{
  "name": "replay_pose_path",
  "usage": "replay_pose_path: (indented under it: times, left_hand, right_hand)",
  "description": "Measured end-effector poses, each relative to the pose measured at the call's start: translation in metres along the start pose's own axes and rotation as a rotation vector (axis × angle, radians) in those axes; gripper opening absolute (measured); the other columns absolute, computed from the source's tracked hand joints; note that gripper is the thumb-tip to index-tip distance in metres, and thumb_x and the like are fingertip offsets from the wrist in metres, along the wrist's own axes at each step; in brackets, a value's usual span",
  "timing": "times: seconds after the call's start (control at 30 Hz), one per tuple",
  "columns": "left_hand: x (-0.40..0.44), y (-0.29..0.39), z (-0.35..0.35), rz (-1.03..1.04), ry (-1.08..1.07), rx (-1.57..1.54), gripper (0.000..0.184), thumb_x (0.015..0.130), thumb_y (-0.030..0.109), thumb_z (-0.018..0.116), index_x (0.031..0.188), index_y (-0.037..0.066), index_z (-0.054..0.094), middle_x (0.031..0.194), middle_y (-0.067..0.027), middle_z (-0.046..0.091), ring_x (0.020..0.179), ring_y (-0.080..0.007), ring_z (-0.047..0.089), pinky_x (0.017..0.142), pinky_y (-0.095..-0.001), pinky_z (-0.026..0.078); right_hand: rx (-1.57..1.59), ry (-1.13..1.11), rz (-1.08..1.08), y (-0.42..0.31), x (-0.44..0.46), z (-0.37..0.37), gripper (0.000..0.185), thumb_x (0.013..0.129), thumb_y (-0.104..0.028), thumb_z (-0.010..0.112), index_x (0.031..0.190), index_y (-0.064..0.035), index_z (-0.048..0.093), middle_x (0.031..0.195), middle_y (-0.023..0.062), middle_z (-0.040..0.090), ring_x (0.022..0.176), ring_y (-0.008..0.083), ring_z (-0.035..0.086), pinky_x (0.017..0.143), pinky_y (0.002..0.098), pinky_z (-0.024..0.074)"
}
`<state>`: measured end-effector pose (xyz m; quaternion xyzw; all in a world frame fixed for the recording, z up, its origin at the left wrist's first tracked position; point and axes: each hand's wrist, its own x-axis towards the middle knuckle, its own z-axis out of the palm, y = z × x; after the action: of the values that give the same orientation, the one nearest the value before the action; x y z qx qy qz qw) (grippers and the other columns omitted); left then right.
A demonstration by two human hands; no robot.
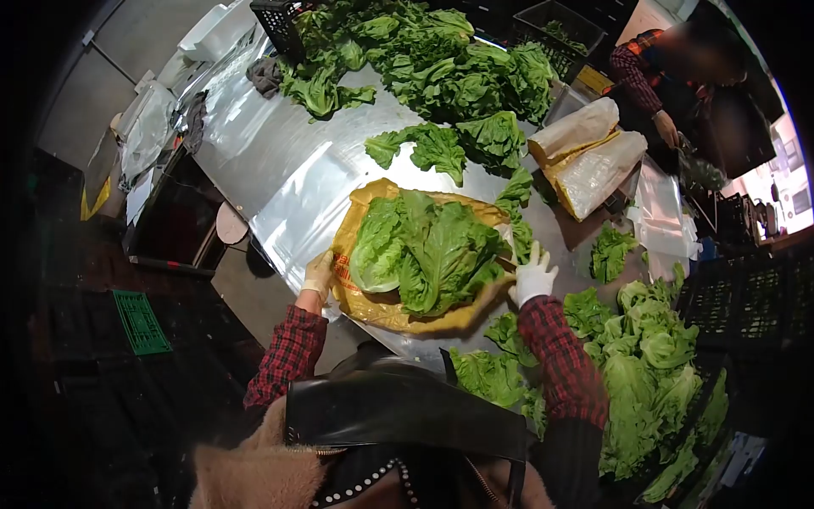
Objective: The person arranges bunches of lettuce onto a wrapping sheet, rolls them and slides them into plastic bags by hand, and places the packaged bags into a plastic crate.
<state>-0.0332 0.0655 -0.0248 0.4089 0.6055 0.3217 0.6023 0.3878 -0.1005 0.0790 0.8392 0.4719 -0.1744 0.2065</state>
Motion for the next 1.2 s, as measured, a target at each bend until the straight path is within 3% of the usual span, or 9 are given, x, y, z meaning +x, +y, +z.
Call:
replay_pose_path:
  times: [0.1, 0.23, 0.37, 0.53, 0.63, 0.8, 0.97, 1.03, 1.2]
  left_hand:
    - [0.001, 0.006, 0.008, 0.031, -0.006, -0.029, 0.034, 0.103, 0.023, 0.053, 0.122, -0.004, 0.065, 0.107, -0.0089, 0.068, 0.092, -0.0188, 0.063, 0.081, -0.0328, 0.052]
    - [0.021, -0.008, 0.004, 0.056, 0.003, -0.027, 0.034, 0.103, 0.022, 0.052, 0.121, -0.003, 0.066, 0.106, -0.0090, 0.068, 0.091, -0.0189, 0.063, 0.081, -0.0327, 0.052]
    - [0.033, -0.002, 0.018, 0.089, -0.008, 0.002, 0.032, 0.102, 0.021, 0.053, 0.117, -0.003, 0.068, 0.101, -0.0093, 0.070, 0.088, -0.0176, 0.064, 0.079, -0.0317, 0.052]
    - [0.022, 0.035, 0.034, 0.127, -0.054, 0.153, 0.030, 0.101, 0.019, 0.053, 0.115, -0.003, 0.069, 0.097, -0.0094, 0.071, 0.085, -0.0173, 0.064, 0.078, -0.0321, 0.052]
    - [0.030, 0.034, 0.040, 0.218, -0.065, 0.141, 0.033, 0.102, 0.020, 0.052, 0.118, -0.005, 0.066, 0.101, -0.0092, 0.070, 0.087, -0.0175, 0.064, 0.080, -0.0317, 0.052]
    - [0.050, 0.017, 0.039, 0.214, -0.070, 0.114, 0.031, 0.101, 0.019, 0.053, 0.115, -0.004, 0.068, 0.097, -0.0080, 0.070, 0.084, -0.0158, 0.062, 0.077, -0.0319, 0.051]
    - [0.077, -0.015, 0.038, 0.165, -0.077, 0.014, 0.030, 0.100, 0.020, 0.054, 0.115, -0.001, 0.069, 0.101, -0.0116, 0.073, 0.084, -0.0209, 0.067, 0.078, -0.0334, 0.053]
    - [0.039, 0.048, 0.056, 0.557, -0.103, 0.724, 0.028, 0.098, 0.020, 0.055, 0.117, 0.004, 0.069, 0.102, -0.0169, 0.073, 0.088, -0.0295, 0.069, 0.081, -0.0361, 0.054]
    - [-0.082, 0.211, 0.110, 0.852, -0.414, 0.691, 0.028, 0.100, 0.022, 0.054, 0.121, 0.012, 0.069, 0.106, -0.0175, 0.071, 0.088, -0.0318, 0.071, 0.076, -0.0354, 0.056]
  right_hand:
    - [-0.399, 0.551, -0.552, 0.007, -0.001, 0.038, 0.042, 0.086, -0.021, 0.061, 0.126, -0.0098, 0.065, 0.161, 0.0067, 0.028, 0.148, 0.0352, 0.023, 0.115, 0.0604, 0.0223]
    - [-0.417, 0.549, -0.680, 0.035, -0.014, 0.037, 0.041, 0.086, -0.023, 0.060, 0.126, -0.0146, 0.066, 0.163, 0.0074, 0.024, 0.149, 0.0358, 0.022, 0.116, 0.0617, 0.0196]
    - [-0.077, 0.308, -0.188, 0.027, -0.019, 0.062, 0.052, 0.088, -0.015, 0.058, 0.140, -0.0121, 0.056, 0.165, 0.0019, 0.018, 0.151, 0.0360, 0.015, 0.115, 0.0650, 0.0188]
    - [-0.252, 0.310, -0.555, 0.009, -0.048, 0.013, 0.051, 0.096, -0.020, 0.050, 0.146, -0.0119, 0.049, 0.166, 0.0040, 0.015, 0.152, 0.0378, 0.010, 0.115, 0.0679, 0.0151]
    - [-0.373, 0.407, -0.116, 0.029, -0.015, 0.054, 0.051, 0.094, -0.022, 0.053, 0.144, -0.0127, 0.050, 0.166, 0.0072, 0.012, 0.151, 0.0398, 0.009, 0.115, 0.0674, 0.0143]
    - [-0.266, 0.229, 0.094, 0.007, -0.047, 0.031, 0.052, 0.086, -0.027, 0.061, 0.137, -0.0148, 0.056, 0.166, 0.0101, 0.010, 0.152, 0.0422, 0.004, 0.117, 0.0630, 0.0129]
    - [-0.095, 0.584, -0.503, 0.013, -0.047, 0.025, 0.052, 0.082, -0.018, 0.064, 0.132, -0.0104, 0.057, 0.162, 0.0102, 0.027, 0.148, 0.0388, 0.023, 0.118, 0.0613, 0.0149]
    - [0.024, 0.790, -0.817, 0.012, -0.045, 0.011, 0.041, 0.079, -0.013, 0.065, 0.120, -0.0085, 0.064, 0.156, 0.0100, 0.040, 0.143, 0.0363, 0.037, 0.119, 0.0595, 0.0176]
    - [0.129, 0.971, -1.147, -0.073, -0.108, -0.125, 0.008, 0.068, -0.007, 0.066, 0.076, -0.0069, 0.062, 0.146, 0.0107, 0.053, 0.131, 0.0308, 0.052, 0.112, 0.0489, 0.0366]
